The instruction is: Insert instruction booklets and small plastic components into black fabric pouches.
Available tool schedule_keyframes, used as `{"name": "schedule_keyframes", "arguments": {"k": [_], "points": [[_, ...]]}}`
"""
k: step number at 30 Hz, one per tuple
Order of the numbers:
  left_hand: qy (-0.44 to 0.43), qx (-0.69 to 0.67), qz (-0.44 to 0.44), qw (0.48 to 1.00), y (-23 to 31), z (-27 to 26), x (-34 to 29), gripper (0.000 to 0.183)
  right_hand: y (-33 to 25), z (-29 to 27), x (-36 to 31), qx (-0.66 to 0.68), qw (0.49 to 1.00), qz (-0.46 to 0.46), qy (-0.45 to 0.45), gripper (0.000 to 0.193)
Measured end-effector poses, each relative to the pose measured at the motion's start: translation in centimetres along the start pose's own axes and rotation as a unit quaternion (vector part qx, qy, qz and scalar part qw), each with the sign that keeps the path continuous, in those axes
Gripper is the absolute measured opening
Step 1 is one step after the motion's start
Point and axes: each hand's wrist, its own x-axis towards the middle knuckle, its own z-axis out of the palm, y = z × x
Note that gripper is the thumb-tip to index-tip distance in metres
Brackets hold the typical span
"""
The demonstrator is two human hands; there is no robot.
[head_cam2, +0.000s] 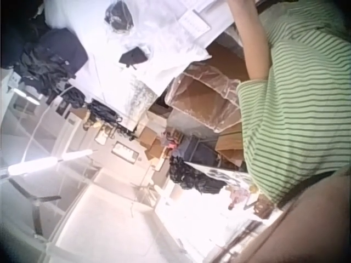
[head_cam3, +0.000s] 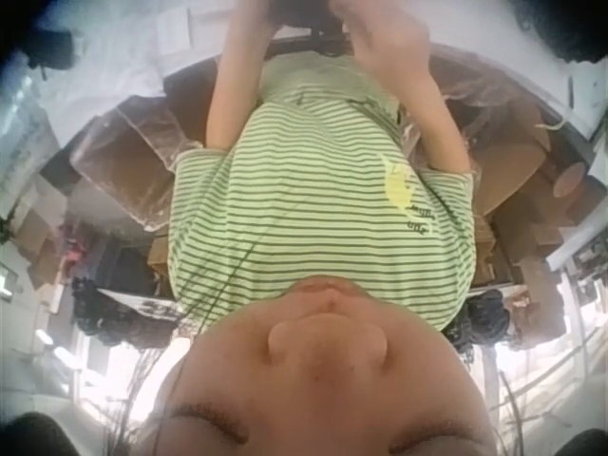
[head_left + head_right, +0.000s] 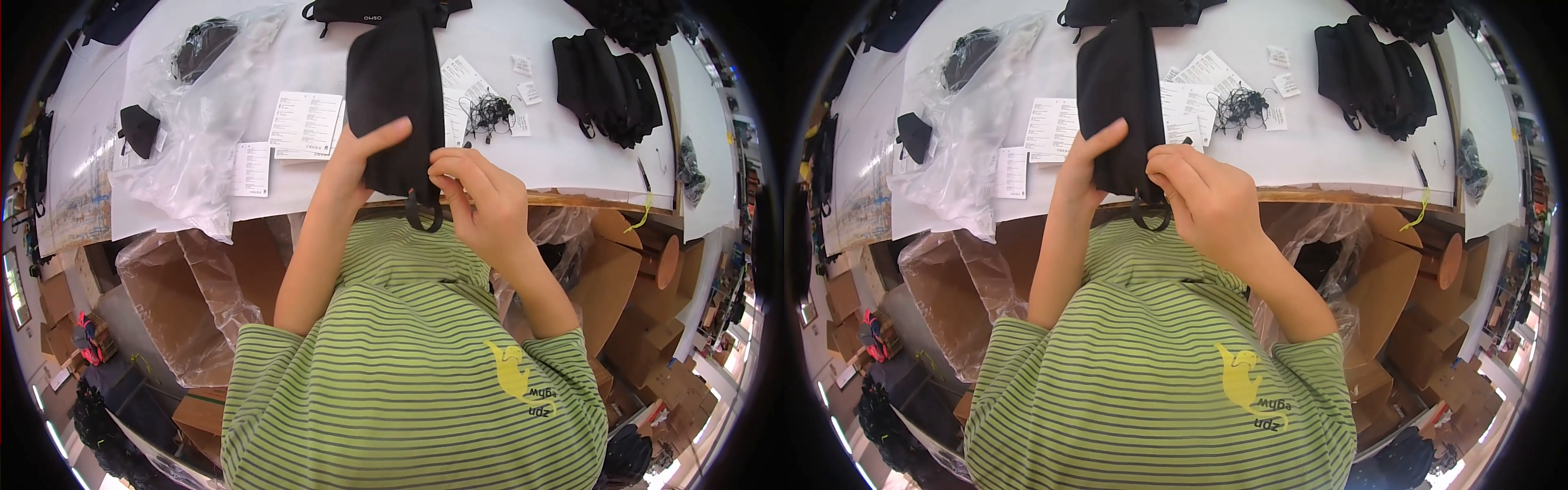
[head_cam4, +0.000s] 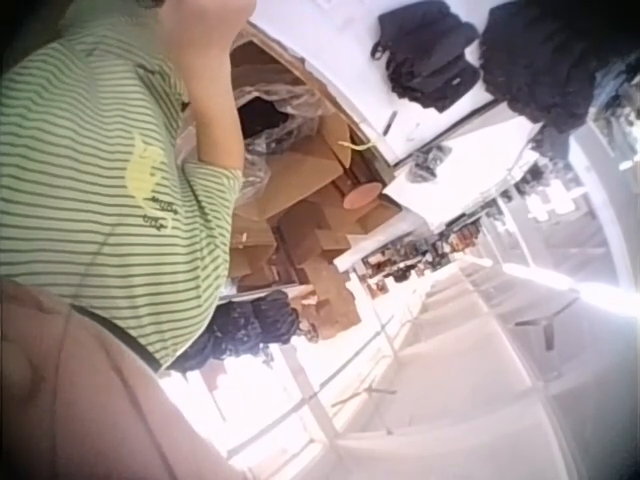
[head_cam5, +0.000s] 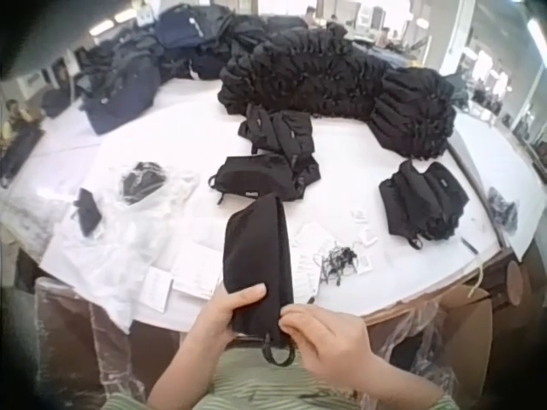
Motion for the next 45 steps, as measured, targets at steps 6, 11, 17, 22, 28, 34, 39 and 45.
{"name": "schedule_keyframes", "arguments": {"k": [6, 11, 17, 22, 28, 34, 39, 45], "points": [[-0.036, -0.007, -0.064, 0.997, -0.5, -0.7, -0.7, 0.045, 0.4, -0.4, 0.6, 0.034, 0.999, -0.022, -0.009, 0.012], [-0.042, -0.01, -0.071, 0.996, -0.7, -1.3, -0.2, 0.043, 0.2, -1.0, 1.0, 0.033, 0.999, -0.009, -0.018, 0.011], [0.041, -0.05, -0.055, 0.996, -0.8, -1.2, 0.1, 0.047, -0.3, -0.9, -0.1, 0.044, 0.995, 0.028, -0.089, 0.009], [0.06, -0.045, -0.047, 0.996, -0.8, -1.4, -0.1, 0.052, -0.3, -0.7, -0.1, 0.07, 0.993, 0.036, -0.086, 0.009], [0.026, -0.015, -0.006, 1.0, -0.4, -1.2, -0.2, 0.054, -1.0, -1.2, 0.4, 0.153, 0.984, 0.089, -0.015, 0.012], [0.062, -0.089, 0.002, 0.994, -0.5, 0.7, -0.7, 0.041, -1.5, -0.5, -1.4, -0.003, 0.99, 0.102, 0.095, 0.032], [-0.02, -0.076, 0.018, 0.997, -2.6, 2.0, -2.8, 0.044, -0.1, 1.0, -2.7, -0.11, 0.979, 0.163, 0.056, 0.05], [0.057, 0.108, 0.112, 0.986, -2.5, -0.4, -2.2, 0.055, 1.6, -0.8, -2.9, -0.016, 0.985, 0.171, 0.031, 0.027]]}}
